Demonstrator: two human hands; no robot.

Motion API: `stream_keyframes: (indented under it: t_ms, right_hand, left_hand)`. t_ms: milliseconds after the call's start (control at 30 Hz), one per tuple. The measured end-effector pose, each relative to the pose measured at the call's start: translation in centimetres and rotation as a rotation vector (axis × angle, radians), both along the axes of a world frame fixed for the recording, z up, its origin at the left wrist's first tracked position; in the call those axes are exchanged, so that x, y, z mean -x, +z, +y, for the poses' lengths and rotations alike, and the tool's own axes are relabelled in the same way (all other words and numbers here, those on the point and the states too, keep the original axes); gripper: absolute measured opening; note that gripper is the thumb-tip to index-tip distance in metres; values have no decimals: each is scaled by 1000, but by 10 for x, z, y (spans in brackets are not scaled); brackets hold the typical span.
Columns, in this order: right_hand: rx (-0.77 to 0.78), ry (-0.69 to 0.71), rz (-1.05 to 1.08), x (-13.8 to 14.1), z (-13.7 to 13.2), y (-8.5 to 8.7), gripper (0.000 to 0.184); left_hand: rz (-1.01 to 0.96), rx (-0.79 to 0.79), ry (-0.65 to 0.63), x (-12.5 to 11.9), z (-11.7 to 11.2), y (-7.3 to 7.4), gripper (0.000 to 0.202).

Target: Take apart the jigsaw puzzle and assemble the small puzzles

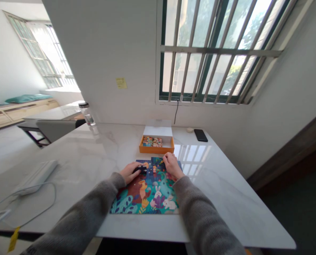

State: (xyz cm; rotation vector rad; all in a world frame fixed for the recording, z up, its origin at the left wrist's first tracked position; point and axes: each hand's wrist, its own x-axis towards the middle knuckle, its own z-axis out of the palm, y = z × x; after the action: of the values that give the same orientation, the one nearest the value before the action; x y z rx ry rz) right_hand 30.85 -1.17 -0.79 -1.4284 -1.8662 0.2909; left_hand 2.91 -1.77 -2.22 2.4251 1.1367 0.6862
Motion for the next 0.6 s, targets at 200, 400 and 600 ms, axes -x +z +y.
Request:
stream_keyframes:
  t_ms: [200,400,600]
  right_hand:
    - [35,74,128,-2,-8,5,25]
    - [58,103,229,-1,-13,9,25]
    - [-49,175,-66,9,-18,18,11]
  left_hand:
    - [-12,122,51,-8,4,27,23]
    - [-246,113,19,-40,0,33,18]
    - [-216,-29,-33,-44,-5,17,15]
